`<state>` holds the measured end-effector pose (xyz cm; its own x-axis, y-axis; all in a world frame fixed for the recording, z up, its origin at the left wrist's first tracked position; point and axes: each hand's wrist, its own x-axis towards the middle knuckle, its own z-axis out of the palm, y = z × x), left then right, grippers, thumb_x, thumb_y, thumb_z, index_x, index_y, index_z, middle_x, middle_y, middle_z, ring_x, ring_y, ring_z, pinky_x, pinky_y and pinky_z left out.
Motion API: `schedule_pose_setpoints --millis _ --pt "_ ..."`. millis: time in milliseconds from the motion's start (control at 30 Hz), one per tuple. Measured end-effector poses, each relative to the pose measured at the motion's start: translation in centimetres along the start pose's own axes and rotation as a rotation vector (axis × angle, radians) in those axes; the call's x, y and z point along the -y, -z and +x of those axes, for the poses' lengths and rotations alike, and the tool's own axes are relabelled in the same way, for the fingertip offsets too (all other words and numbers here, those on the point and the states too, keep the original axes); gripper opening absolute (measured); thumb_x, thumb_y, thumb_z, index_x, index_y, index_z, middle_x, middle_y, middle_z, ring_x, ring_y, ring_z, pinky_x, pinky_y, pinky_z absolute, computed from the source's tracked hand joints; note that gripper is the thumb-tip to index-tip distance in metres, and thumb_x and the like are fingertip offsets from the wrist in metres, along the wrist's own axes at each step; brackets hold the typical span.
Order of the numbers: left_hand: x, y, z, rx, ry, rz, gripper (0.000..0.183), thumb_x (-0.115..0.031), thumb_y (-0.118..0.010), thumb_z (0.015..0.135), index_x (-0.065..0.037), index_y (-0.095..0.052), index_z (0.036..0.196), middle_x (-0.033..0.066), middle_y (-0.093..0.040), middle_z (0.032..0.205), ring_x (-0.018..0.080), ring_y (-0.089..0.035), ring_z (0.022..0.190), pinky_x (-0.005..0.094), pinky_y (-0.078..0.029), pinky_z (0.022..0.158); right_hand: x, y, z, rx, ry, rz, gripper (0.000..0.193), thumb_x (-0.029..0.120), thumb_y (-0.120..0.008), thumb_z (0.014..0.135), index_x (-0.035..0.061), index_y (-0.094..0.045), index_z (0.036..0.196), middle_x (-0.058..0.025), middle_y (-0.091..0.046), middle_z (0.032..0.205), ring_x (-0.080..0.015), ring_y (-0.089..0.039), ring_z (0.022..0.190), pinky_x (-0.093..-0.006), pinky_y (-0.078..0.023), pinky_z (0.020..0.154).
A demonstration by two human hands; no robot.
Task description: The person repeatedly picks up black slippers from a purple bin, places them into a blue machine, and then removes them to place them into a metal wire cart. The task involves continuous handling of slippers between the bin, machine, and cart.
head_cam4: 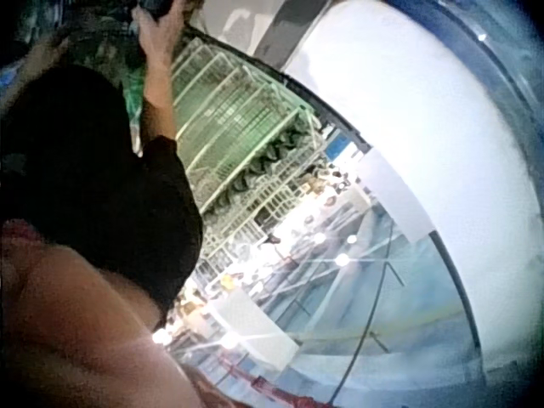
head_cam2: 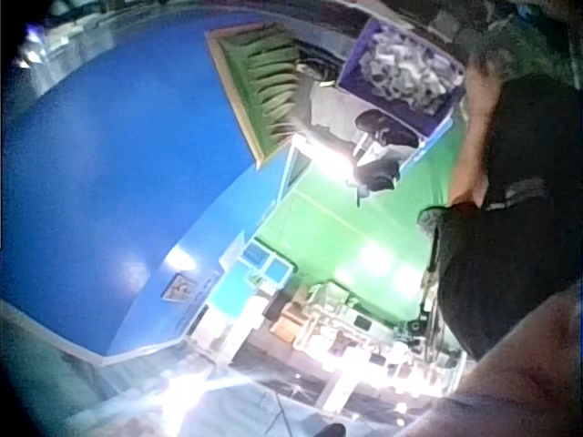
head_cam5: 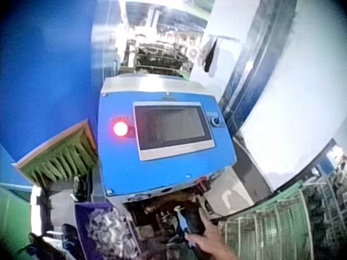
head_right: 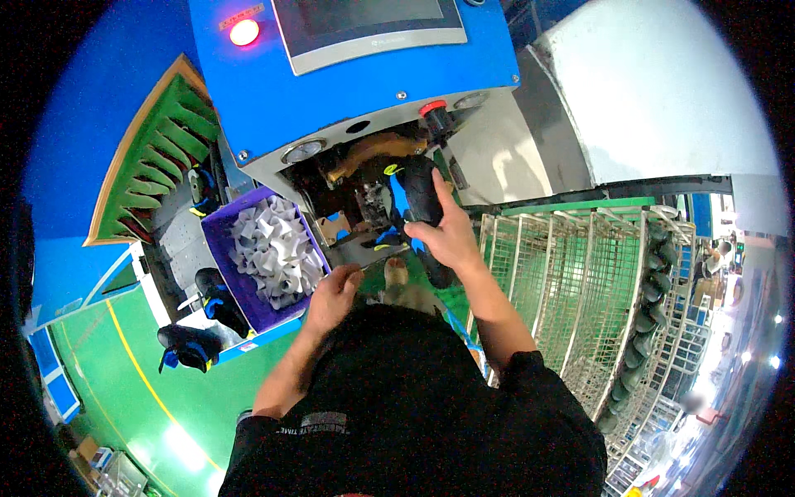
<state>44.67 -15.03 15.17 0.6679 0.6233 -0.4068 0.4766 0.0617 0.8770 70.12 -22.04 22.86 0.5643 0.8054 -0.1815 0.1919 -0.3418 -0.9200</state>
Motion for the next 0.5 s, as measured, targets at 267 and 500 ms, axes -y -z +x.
schedule_pose_setpoints --millis 267,500 --pt "3.1 1.4 0.1 -0.018 0.038 0.106 0.033 -0.027 -0.060 0.100 -0.004 -0.068 0.122 0.0208 -0.074 0.107 0.0363 -0.072 0.099 0.0428 -0.055 0.085 -0.6 -5.5 3.0 -0.031 0.092 -0.995 0.106 0.027 -0.079 0.074 0.0291 -0.023 0.164 -0.0311 -0.058 0.111 -0.0502 -0.061 0.102 -0.0559 -0.051 0.091" --pt "1.7 2.6 -1.0 -0.104 0.022 0.113 0.036 -0.029 -0.059 0.100 0.002 -0.069 0.116 0.0211 -0.075 0.102 0.0310 -0.073 0.097 0.0403 -0.054 0.085 1.1 -6.4 4.8 0.045 0.132 -1.045 0.094 0.028 -0.074 0.082 0.0237 -0.027 0.163 -0.0277 -0.058 0.116 -0.0410 -0.059 0.101 -0.0521 -0.045 0.082"
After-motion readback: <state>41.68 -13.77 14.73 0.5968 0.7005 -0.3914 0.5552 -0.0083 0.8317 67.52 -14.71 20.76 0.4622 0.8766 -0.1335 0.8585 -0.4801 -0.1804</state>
